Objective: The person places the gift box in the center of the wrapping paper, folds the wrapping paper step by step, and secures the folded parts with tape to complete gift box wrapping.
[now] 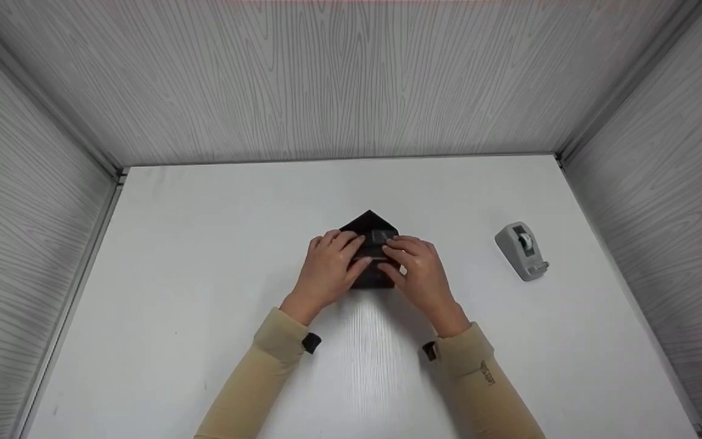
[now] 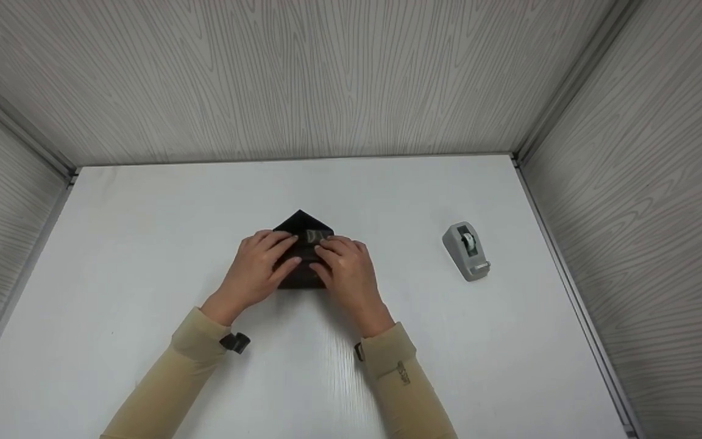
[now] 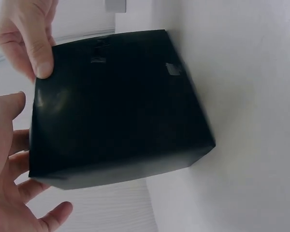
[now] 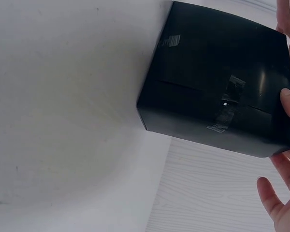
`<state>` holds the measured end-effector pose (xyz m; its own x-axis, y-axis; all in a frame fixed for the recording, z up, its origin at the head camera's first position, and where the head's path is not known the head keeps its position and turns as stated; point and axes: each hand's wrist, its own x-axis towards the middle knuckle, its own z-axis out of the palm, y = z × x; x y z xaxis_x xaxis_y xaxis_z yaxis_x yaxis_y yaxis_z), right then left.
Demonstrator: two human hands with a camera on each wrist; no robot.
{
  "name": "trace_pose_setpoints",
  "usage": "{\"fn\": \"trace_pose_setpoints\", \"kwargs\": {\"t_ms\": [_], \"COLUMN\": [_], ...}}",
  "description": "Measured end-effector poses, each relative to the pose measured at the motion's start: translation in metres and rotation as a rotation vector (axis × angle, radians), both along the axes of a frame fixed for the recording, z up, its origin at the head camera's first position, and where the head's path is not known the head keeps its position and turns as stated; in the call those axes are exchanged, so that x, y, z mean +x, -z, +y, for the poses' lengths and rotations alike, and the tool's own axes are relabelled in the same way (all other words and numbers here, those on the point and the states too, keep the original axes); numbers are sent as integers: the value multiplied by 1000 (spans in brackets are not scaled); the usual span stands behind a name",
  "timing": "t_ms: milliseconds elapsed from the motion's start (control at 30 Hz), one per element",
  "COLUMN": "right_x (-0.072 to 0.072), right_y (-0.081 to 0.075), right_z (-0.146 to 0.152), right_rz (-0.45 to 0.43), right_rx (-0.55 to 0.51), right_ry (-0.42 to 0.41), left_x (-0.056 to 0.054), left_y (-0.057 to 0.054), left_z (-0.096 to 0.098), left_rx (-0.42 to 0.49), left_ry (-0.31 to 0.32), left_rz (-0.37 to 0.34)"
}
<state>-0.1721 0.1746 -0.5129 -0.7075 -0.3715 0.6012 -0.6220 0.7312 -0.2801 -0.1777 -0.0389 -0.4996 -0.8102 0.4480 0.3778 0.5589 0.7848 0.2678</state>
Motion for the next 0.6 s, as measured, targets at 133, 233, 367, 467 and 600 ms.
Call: {"fn": "trace_pose_setpoints", "kwargs": {"t_ms": [133, 233, 367, 467, 600], "right_x": [0, 0, 0, 0, -1], "right_y": [1, 1, 2, 2, 2], "right_z": [1, 1, 1, 0, 0], "right_rz": [-1, -2, 2, 10, 14], "right_rx": [-19, -21, -28, -40, -44], "right_ry": [-9, -6, -5, -11, -18], "left_x": [6, 11, 17, 20, 23], "left_y": [-1, 1, 7, 10, 13], "left_z": [-9, -15, -23, -28, -34], "left_rx": [123, 167, 195, 222, 203], "left_ry": [27, 29, 16, 23, 48], "left_rz": [21, 73, 130, 136, 126]}}
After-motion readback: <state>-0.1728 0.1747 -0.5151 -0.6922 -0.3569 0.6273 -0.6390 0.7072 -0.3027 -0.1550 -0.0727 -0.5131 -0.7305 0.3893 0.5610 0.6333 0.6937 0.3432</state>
